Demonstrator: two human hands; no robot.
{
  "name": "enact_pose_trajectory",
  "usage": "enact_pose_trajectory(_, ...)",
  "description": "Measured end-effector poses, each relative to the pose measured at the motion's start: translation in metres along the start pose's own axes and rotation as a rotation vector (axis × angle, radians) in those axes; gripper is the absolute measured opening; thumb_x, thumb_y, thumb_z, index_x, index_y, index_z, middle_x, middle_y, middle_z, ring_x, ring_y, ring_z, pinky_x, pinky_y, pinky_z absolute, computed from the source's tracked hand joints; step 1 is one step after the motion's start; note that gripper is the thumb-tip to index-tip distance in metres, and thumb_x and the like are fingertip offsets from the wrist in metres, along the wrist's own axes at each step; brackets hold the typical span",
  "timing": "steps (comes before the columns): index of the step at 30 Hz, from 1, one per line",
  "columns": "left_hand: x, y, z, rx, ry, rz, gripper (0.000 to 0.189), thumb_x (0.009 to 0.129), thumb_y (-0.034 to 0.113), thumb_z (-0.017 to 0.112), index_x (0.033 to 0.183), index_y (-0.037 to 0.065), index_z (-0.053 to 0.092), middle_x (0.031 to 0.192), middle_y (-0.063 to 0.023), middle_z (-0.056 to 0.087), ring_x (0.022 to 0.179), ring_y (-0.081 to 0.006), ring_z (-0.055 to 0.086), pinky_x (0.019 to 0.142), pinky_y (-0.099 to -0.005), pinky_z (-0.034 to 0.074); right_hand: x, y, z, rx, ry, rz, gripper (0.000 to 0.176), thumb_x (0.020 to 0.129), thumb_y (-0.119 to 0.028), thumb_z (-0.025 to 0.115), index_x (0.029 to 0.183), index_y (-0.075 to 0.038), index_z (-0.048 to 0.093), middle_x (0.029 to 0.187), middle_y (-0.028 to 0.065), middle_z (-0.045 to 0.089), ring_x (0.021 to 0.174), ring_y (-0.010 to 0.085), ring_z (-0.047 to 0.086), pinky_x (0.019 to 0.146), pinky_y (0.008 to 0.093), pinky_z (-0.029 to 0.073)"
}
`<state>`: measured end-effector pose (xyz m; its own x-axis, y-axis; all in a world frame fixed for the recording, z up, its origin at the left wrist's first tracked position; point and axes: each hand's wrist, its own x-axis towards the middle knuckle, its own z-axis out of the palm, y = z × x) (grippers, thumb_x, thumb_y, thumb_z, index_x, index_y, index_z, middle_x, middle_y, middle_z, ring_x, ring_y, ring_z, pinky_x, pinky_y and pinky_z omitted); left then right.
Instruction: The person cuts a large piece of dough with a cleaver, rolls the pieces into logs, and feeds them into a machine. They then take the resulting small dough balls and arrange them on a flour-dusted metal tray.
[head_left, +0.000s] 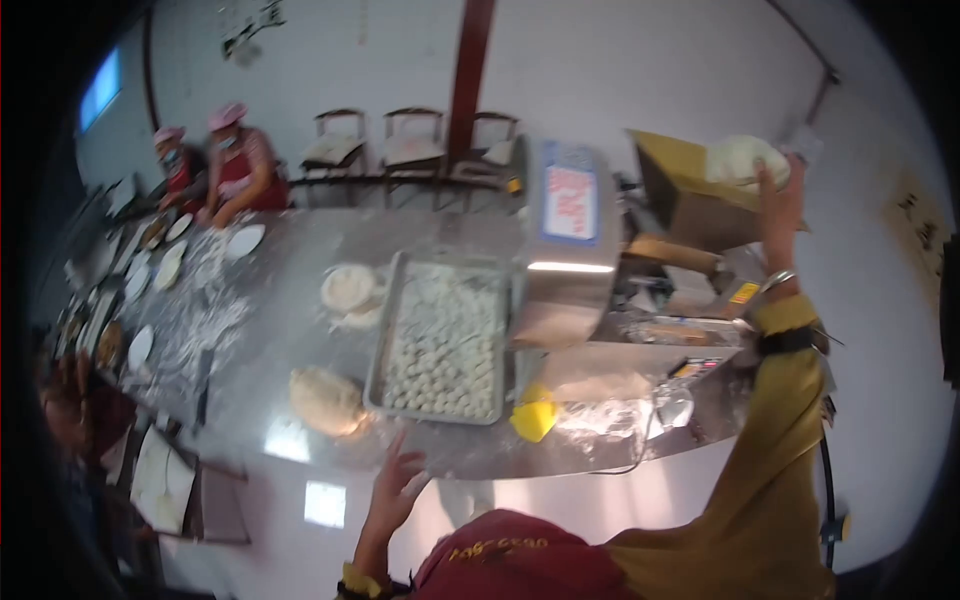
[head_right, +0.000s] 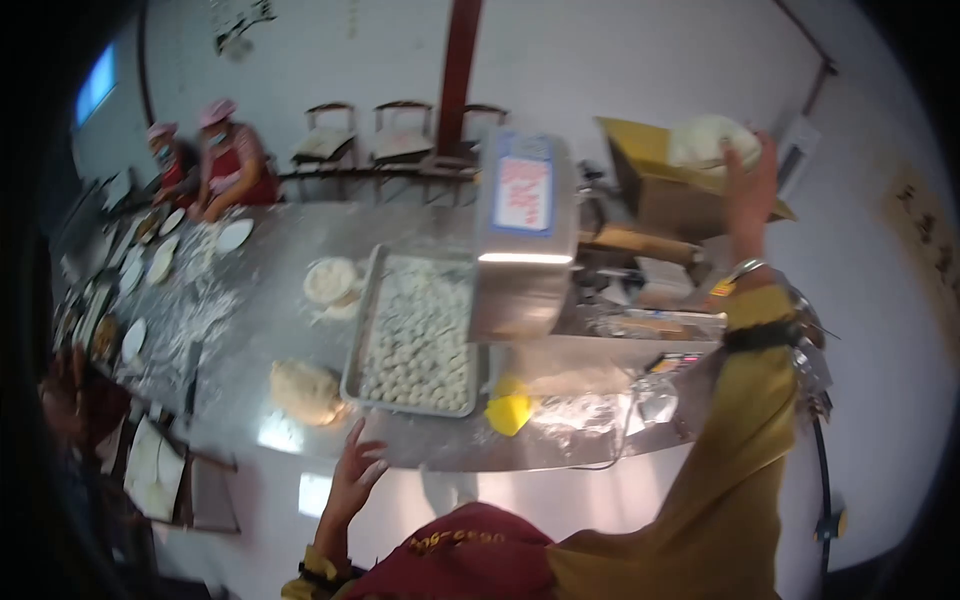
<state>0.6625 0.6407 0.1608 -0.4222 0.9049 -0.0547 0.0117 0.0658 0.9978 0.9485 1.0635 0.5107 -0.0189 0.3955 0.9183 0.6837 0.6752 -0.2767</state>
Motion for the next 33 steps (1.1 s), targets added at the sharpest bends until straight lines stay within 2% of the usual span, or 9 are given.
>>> enact_pose_trajectory(3,0.001,-0.008,-0.003,0.081,0.085,-0.053,0.07,0.083,0.007,0.058,0.141,0.013,0.019,0.112,-0.0141,0.055,0.089,-0.0187,0.058,0.078,-0.0293,0.046,0.003,0.052,0.039,-0.118,-0.127,-0.279,0.063,0.085,-0.029,0.056,0.135,-0.001,0.03,0.131,0.0166,0.044,0.122,0.0285,0.042,0.101,0.0334,0.032)
enact_pose_trajectory(6,0.001,-0.036,-0.004,0.131,0.123,-0.173,0.063,0.084,0.006,0.056,0.139,0.012,0.026,0.107,-0.0119,0.058,0.087,-0.0171,0.059,0.075,-0.0278,0.047,-0.052,0.005,0.025,0.163,-0.157,-0.138,0.054,0.087,-0.024,0.055,0.132,-0.002,0.036,0.127,0.0144,0.047,0.114,0.0256,0.048,0.096,0.0326,0.038)
enact_pose_trajectory(8,-0.002,-0.069,-0.005,0.145,0.094,-0.24,0.058,0.085,0.006,0.055,0.137,0.011,0.031,0.105,-0.0113,0.059,0.085,-0.0163,0.059,0.073,-0.0273,0.047,-0.129,0.006,0.011,0.44,-0.348,0.117,0.03,0.09,-0.014,0.047,0.116,-0.002,0.05,0.113,0.0093,0.053,0.104,0.0191,0.051,0.089,0.0321,0.04)
enact_pose_trajectory(11,-0.012,-0.091,0.0,0.094,0.126,-0.337,0.05,0.083,0.005,0.055,0.131,0.007,0.04,0.099,-0.0103,0.062,0.079,-0.0151,0.06,0.071,-0.0269,0.048,-0.278,0.022,0.001,-0.038,-0.54,-0.253,0.011,0.084,-0.007,0.049,0.09,-0.004,0.057,0.085,0.0084,0.058,0.081,0.0206,0.057,0.072,0.0318,0.044)
enact_pose_trajectory(13,-0.016,-0.092,-0.001,0.189,0.104,-0.384,0.049,0.082,0.006,0.057,0.129,0.005,0.043,0.095,-0.011,0.063,0.079,-0.0162,0.062,0.07,-0.0278,0.05,-0.4,0.08,0.009,0.108,-0.91,0.336,0.011,0.079,-0.01,0.055,0.09,-0.007,0.056,0.073,0.0111,0.056,0.068,0.0247,0.056,0.065,0.0325,0.045)
enact_pose_trajectory(16,-0.017,-0.092,0.001,0.334,0.043,-0.425,0.047,0.081,0.007,0.057,0.127,0.004,0.045,0.093,-0.0116,0.064,0.077,-0.0163,0.062,0.07,-0.0279,0.05,-0.503,0.129,-0.005,-0.061,-1.103,0.661,0.021,0.073,-0.012,0.059,0.094,-0.012,0.058,0.103,0.0107,0.058,0.091,0.026,0.057,0.078,0.0376,0.045)
enact_pose_trajectory(22,-0.019,-0.075,0.007,0.478,-0.002,-0.532,0.047,0.081,0.01,0.058,0.126,0.004,0.046,0.094,-0.0129,0.064,0.078,-0.0188,0.063,0.072,-0.0294,0.05,-0.516,0.115,0.037,-0.301,-1.478,0.26,0.04,0.071,-0.013,0.058,0.109,-0.022,0.058,0.142,0.0041,0.027,0.133,0.0261,0.02,0.103,0.0559,0.016)
enact_pose_trajectory(30,0.001,-0.061,0.013,0.567,-0.105,-0.445,0.046,0.081,0.01,0.058,0.125,0.005,0.046,0.096,-0.0135,0.064,0.08,-0.0218,0.063,0.074,-0.032,0.05,-0.54,0.146,0.045,-0.077,-1.399,0.469,0.038,0.069,-0.016,0.059,0.107,-0.015,0.058,0.122,0.0021,0.047,0.124,0.0263,0.033,0.102,0.0537,0.02)
enact_pose_trajectory(33,0.006,-0.064,0.01,0.541,-0.119,-0.418,0.046,0.081,0.011,0.058,0.125,0.006,0.046,0.097,-0.0145,0.063,0.082,-0.0246,0.063,0.075,-0.0336,0.05,-0.525,0.13,0.042,-0.36,-1.613,0.111,0.038,0.073,-0.02,0.059,0.111,-0.015,0.057,0.133,0.0046,0.037,0.131,0.026,0.024,0.101,0.0612,0.017)
